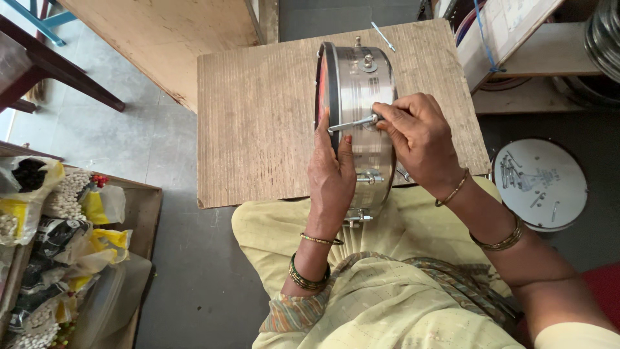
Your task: The person assembles a snare drum by fitting the drum head and rim onto the shell, then inserting and tightening tension rods with a small wrench while rotating the drum on a wooden surface.
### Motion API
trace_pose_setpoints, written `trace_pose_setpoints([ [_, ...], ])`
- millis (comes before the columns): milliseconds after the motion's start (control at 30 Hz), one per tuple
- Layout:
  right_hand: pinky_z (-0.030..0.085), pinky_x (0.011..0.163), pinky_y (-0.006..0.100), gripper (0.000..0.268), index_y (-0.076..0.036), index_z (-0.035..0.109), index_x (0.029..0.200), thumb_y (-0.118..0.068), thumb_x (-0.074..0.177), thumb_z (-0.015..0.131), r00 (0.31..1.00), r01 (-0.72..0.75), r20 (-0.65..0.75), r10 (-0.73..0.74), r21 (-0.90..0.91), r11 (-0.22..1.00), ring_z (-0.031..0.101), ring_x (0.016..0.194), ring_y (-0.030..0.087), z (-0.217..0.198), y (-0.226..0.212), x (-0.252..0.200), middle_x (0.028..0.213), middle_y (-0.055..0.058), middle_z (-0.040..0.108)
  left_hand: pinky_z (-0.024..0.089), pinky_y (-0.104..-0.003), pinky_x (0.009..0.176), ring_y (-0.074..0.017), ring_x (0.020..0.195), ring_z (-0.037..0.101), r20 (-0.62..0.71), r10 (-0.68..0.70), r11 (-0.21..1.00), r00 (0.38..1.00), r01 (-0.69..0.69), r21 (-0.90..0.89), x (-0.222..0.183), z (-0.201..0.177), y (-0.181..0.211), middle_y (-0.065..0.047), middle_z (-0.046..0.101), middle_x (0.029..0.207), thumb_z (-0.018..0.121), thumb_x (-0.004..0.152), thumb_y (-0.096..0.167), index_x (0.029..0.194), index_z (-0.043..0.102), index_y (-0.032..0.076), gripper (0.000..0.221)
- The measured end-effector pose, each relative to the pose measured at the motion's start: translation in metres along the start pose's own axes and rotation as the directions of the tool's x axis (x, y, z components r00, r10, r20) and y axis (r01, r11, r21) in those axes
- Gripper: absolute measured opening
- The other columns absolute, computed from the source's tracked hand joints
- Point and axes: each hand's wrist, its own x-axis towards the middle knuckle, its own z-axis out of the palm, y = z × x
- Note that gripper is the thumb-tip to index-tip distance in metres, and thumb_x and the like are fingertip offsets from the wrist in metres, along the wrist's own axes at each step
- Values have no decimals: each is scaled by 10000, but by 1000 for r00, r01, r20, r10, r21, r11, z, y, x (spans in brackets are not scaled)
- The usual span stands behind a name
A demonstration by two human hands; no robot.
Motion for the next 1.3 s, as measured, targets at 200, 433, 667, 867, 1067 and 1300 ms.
trace_pose_setpoints([
  [200,516,789,384,201,-40,715,1113,-57,930,796,995,-97,27,95,68,993,631,912,268,-2,-2,3,1010,98,599,507,-418,1004,-380,1205,605,15,-54,998,998,54,-20,2,-2,1,-264,596,1412,604,1059,101,1556,368,6,558],
  [433,565,750,286,167,-20,656,1042,-25,922,771,969,-244,136,206,392,887,682,858,147,-1,17,2,1008,63,607,468,-425,1178,-346,1418,541,-51,-1,987,999,-7,-161,-7,6,-12,-234,445,1574,665,1030,95,1532,369,-3,591],
  [667,541,743,282,198,4,691,992,-20,845,821,961,-272,133,244,269,924,672,821,143,-4,13,3,937,73,632,495,-435,1119,-389,1394,553,-98,89,996,991,-87,27,-1,-3,5,-238,556,1446,704,979,89,1322,567,20,376],
  [867,553,736,272,170,-6,692,996,-12,870,805,953,-300,134,271,301,905,688,823,131,2,9,4,965,64,650,557,-392,967,-319,1168,684,-171,20,999,985,-25,-25,7,-8,6,-188,697,1206,678,1017,123,1245,624,20,256],
  [1067,563,734,274,174,-10,701,1008,-27,868,803,949,-312,147,278,323,894,686,820,133,9,6,8,969,59,656,571,-289,802,-164,932,732,-172,-166,964,971,123,-236,19,-15,2,-114,753,993,669,1010,106,1153,678,1,177],
  [1300,554,766,294,189,-52,745,1125,-108,944,758,977,-207,96,189,251,946,669,861,146,11,10,10,1013,61,658,563,-250,822,-77,924,672,-134,-281,882,950,200,-427,29,-10,-7,-55,728,996,651,1017,93,1169,679,17,173],
])
